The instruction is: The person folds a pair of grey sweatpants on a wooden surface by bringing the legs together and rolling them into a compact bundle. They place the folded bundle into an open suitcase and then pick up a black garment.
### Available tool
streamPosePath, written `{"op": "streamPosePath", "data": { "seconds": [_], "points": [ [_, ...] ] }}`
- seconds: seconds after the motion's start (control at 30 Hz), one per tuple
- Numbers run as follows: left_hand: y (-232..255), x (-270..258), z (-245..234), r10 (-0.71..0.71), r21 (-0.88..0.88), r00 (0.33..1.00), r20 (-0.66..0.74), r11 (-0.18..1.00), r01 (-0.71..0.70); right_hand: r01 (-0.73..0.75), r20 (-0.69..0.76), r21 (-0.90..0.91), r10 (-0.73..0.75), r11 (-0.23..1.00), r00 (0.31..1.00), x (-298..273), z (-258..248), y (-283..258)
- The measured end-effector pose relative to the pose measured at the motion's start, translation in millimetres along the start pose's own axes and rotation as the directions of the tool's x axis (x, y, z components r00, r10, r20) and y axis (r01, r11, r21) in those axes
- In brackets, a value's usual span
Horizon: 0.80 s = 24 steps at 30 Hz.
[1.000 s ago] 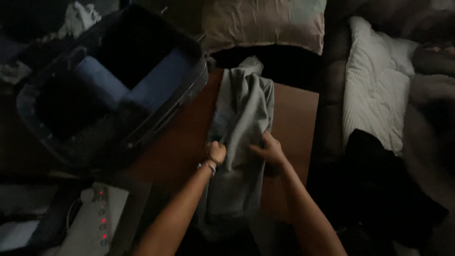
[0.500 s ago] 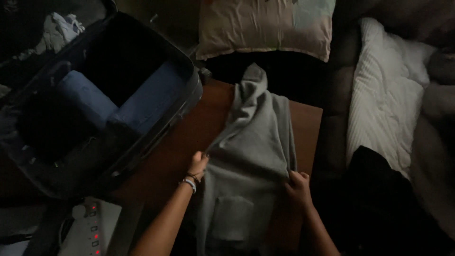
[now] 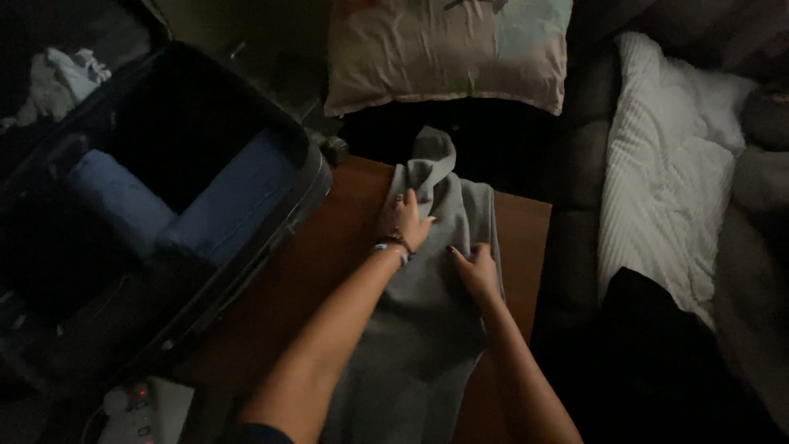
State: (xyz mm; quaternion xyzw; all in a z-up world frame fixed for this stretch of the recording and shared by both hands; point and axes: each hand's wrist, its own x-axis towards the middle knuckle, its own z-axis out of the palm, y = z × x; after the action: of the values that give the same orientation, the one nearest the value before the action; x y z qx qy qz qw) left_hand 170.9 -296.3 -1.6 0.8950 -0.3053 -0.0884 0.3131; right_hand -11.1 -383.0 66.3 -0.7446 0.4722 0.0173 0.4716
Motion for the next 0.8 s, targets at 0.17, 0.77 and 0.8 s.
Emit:
{"op": "streamPosePath", "data": {
  "seconds": [0.17, 0.77, 0.8],
  "points": [
    [-6, 67, 6, -0.173, -0.559, 0.979, 0.105, 0.804, 0.203, 0.102, 0.097, 0.762, -0.269, 0.64, 0.958, 31, -30, 44],
    [-41, 112, -43, -0.122, -0.835, 0.861, 0.493, 0.209, 0.508, 0.027, 0.012, 0.648, -0.045, 0.761, 0.999, 127, -57, -42],
    [-46, 112, -43, -0.126, -0.835, 0.86, 0.494, 0.209, 0.509, 0.094, -0.002, 0.737, -0.137, 0.669, 0.991, 124, -63, -37]
  ]
}}
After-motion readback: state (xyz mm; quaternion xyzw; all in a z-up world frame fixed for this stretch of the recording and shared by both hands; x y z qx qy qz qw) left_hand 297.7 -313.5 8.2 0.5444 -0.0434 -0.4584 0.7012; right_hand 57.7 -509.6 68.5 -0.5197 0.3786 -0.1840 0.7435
